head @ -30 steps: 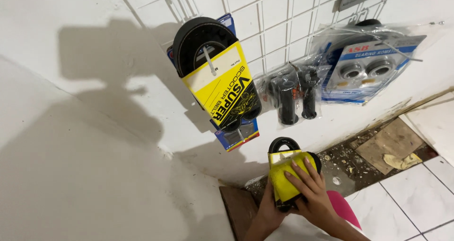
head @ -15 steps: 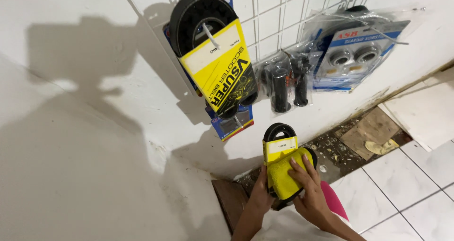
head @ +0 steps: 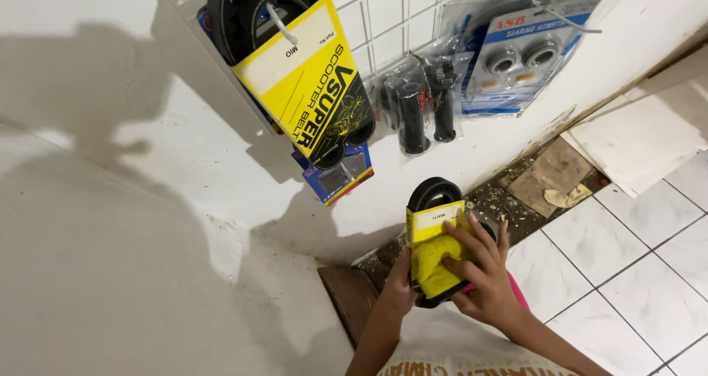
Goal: Cleaning a motorcycle drive belt with a yellow cloth.
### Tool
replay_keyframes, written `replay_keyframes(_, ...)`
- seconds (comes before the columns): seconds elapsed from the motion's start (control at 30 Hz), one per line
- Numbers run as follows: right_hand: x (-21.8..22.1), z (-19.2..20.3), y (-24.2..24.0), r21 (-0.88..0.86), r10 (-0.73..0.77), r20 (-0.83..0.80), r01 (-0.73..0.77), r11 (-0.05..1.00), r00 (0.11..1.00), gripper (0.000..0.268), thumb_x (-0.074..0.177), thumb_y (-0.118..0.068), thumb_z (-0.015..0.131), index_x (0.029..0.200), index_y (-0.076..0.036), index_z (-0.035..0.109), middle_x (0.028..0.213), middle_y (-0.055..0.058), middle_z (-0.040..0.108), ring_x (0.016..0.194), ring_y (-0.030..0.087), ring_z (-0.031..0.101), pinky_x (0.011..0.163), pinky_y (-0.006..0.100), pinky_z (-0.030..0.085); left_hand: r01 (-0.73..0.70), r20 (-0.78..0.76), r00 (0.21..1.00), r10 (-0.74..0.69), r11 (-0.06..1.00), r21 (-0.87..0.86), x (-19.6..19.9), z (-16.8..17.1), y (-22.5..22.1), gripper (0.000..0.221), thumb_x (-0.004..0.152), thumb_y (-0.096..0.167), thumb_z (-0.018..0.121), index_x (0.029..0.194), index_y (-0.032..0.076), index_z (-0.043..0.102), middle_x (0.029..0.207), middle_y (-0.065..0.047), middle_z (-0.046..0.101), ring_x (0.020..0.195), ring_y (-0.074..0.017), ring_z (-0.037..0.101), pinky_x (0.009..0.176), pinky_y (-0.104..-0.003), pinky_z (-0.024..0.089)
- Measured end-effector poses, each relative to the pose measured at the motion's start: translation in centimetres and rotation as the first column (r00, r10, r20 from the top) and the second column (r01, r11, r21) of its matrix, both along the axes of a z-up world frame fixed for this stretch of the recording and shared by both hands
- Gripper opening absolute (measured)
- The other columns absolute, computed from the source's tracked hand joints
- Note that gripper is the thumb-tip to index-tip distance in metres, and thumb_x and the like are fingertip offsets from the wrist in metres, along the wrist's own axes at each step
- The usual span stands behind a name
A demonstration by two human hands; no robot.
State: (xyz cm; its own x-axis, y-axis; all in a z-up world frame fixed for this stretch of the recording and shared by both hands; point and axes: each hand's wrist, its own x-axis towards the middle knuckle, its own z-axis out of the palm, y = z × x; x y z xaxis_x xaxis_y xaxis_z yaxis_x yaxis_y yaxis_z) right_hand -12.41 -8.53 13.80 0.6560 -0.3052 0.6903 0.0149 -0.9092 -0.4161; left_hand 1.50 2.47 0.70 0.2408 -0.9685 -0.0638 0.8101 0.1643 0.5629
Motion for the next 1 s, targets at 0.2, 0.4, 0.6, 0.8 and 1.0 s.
replay_keyframes(0.2,-0.8,-1.4,0.2,0.001,-0.020,0.052,0.020,1.000,0.998,0.037,0.070,-0.020,0.077,0.105,-0.014,0.067,0.139,0.014,0.058,0.146,0.042,0.041,0.125,0.068,0.007,-0.004,-0.054,0.999,0.005,1.000,0.015,-0.6,2.2,-0.3,0.066,0.106,0.054,0.032,0.152,0.008,0.045,0.147,-0.011,0.057,0.133,-0.0214,0.059,0.113,-0.038,0.048)
replay_keyframes(0.4,-0.9,-0.6,-1.7,-0.066,-0.138,0.145,0.149,0.987,0.980,0.028,0.074,-0.019,0.080,0.100,-0.015,0.072,0.132,0.012,0.062,0.144,0.037,0.046,0.127,0.065,0.010,0.181,0.078,0.982,-0.170,0.972,-0.148,-0.8,2.5,0.3,0.079,0.111,0.063,0.042,0.158,0.000,0.045,0.140,-0.021,0.061,0.114,-0.0340,0.067,0.090,-0.050,0.060)
replay_keyframes(0.6,-1.2,1.0,-1.1,-0.026,-0.236,0.194,0.245,0.969,0.952,0.025,0.076,-0.021,0.075,0.100,-0.016,0.075,0.131,0.010,0.065,0.142,0.037,0.049,0.130,0.062,0.014,0.205,0.105,0.975,-0.197,0.977,-0.067,-1.8,5.9,0.2,0.085,0.102,0.068,0.044,0.157,0.003,0.039,0.142,-0.015,0.060,0.117,-0.0284,0.067,0.088,-0.052,0.063)
replay_keyframes(0.8,-1.2,0.9,-1.2,-0.138,-0.083,0.154,0.105,0.985,0.985,0.031,0.076,-0.037,0.078,0.100,-0.017,0.076,0.129,0.009,0.065,0.139,0.035,0.049,0.127,0.064,0.008,0.044,0.226,0.974,-0.019,0.994,-0.103,-2.0,3.3,0.1,0.087,0.105,0.066,0.047,0.165,0.003,0.037,0.158,-0.013,0.055,0.140,-0.0252,0.060,0.116,-0.051,0.049)
replay_keyframes(1.0,-1.1,1.6,-2.1,-0.081,-0.275,0.191,0.295,0.952,0.942,0.019,0.085,-0.026,0.080,0.103,-0.020,0.076,0.134,0.005,0.067,0.145,0.034,0.049,0.131,0.060,0.009,0.229,0.043,0.973,-0.226,0.969,-0.088,-1.9,5.1,0.2,0.086,0.106,0.068,0.046,0.163,0.005,0.036,0.141,-0.018,0.060,0.119,-0.0301,0.067,0.091,-0.060,0.061)
